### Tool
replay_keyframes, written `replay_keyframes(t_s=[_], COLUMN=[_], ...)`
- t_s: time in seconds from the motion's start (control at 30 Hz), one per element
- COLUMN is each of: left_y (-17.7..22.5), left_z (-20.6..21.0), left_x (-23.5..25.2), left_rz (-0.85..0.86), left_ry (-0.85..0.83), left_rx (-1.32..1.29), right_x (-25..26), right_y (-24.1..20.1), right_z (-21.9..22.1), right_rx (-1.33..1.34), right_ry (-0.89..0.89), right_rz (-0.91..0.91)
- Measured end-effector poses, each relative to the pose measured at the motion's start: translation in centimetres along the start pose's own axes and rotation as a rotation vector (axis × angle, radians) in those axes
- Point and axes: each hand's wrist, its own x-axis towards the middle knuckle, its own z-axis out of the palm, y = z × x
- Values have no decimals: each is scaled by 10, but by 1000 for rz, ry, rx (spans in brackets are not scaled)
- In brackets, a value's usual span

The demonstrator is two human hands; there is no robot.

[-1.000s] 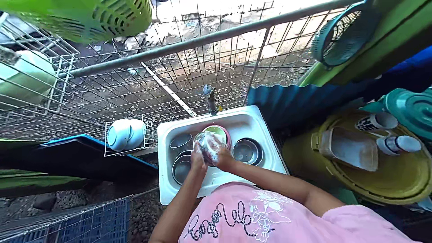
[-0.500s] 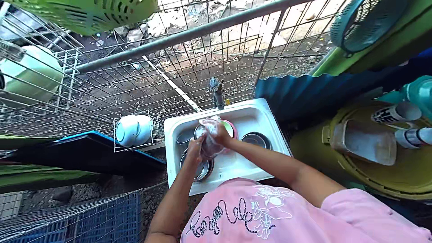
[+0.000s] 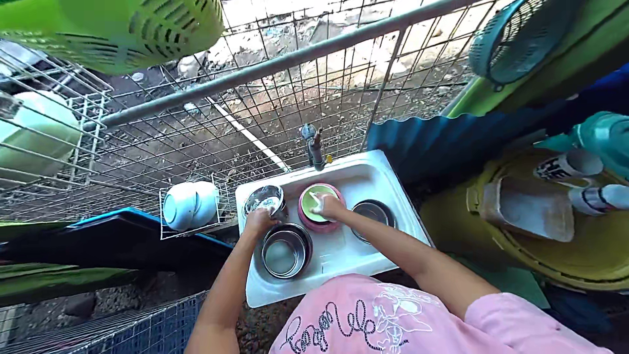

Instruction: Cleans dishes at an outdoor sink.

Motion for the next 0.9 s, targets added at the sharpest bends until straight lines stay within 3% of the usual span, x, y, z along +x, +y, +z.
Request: replay_keyframes(t_s=[0.13,0.37,0.47,0.57,0.63,0.7,0.8,0.9], left_y=[15,6,16,29,47,75,132,155], left_z=[-3,-12,-23,-32,-42,-37,-12,22], left_x=[-7,2,3,-5,-19,-32,-44,-31], left_rz=[-40,99,103,14,0,71,76,-34], left_ry=[-3,-109,-197,-150,-25,119,62,338], left_rx=[88,99,172,110,-116,-589,-1387,-1753], right_x=[-7,-19,-26,-29,-27,-26,-44,-75], right_y=[-6,0,-5,-13,-17,-18,-40,-51], right_z=[37,31,9,-9,-20,-33,-41,-26], right_rx=[-267,-388,-77,402,650,707,439,234], right_ry=[-178,-254,-125,151,325,393,250,42], right_rz=[43,-207,-190,-50,62,92,-58,-282])
